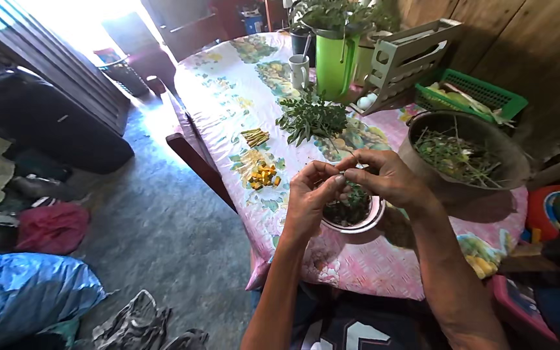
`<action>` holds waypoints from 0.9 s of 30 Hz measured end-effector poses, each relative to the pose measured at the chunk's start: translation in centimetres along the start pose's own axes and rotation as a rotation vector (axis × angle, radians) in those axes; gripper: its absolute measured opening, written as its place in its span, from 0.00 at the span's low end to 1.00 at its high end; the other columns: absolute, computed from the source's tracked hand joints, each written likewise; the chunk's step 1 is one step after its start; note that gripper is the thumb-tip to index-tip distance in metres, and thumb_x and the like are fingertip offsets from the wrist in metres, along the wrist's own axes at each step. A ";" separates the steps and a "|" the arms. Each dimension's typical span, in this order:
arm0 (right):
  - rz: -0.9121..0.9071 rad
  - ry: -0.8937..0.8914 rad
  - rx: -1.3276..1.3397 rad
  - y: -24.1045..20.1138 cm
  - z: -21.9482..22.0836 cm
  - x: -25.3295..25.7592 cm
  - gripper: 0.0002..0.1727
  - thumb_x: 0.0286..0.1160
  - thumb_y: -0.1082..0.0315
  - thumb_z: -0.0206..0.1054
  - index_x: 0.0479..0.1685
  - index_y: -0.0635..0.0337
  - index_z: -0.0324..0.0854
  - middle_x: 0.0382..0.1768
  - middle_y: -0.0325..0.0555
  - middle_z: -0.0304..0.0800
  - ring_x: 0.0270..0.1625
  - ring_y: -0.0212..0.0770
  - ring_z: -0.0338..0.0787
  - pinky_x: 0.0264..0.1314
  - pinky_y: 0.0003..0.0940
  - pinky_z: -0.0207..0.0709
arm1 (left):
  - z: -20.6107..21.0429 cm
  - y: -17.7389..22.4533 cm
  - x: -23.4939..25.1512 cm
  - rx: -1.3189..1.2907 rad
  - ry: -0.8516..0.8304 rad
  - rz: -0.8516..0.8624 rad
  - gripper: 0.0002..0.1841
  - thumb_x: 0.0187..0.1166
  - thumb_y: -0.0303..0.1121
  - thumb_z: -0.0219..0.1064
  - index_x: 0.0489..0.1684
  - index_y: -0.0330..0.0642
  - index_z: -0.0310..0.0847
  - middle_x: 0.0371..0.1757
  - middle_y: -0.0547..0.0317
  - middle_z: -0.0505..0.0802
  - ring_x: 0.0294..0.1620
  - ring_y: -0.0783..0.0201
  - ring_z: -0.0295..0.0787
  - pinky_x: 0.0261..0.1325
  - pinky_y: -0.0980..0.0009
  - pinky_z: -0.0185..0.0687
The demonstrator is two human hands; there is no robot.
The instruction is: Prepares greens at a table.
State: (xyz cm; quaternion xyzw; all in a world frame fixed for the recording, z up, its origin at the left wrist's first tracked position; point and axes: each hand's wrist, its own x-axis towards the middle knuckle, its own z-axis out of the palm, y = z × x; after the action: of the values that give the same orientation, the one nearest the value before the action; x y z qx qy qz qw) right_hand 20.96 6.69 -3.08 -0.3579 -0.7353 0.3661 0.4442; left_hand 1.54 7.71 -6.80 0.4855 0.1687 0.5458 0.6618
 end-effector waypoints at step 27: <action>-0.051 0.024 -0.315 1.1 -1.5 -0.2 0.09 0.67 0.76 0.66 0.44 0.57 0.86 0.40 0.35 0.89 0.23 0.23 0.75 0.22 0.17 0.70 | -0.2 -0.1 -0.5 0.398 0.077 0.021 0.09 0.79 0.20 0.66 0.52 0.38 0.78 0.40 0.51 0.91 0.33 0.60 0.93 0.41 0.64 0.94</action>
State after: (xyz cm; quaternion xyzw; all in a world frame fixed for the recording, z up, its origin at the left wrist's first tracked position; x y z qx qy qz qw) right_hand 22.63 7.42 -3.62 -0.4086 -0.7870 0.2303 0.4007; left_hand 1.27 7.34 -7.16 0.5871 0.2934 0.5266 0.5403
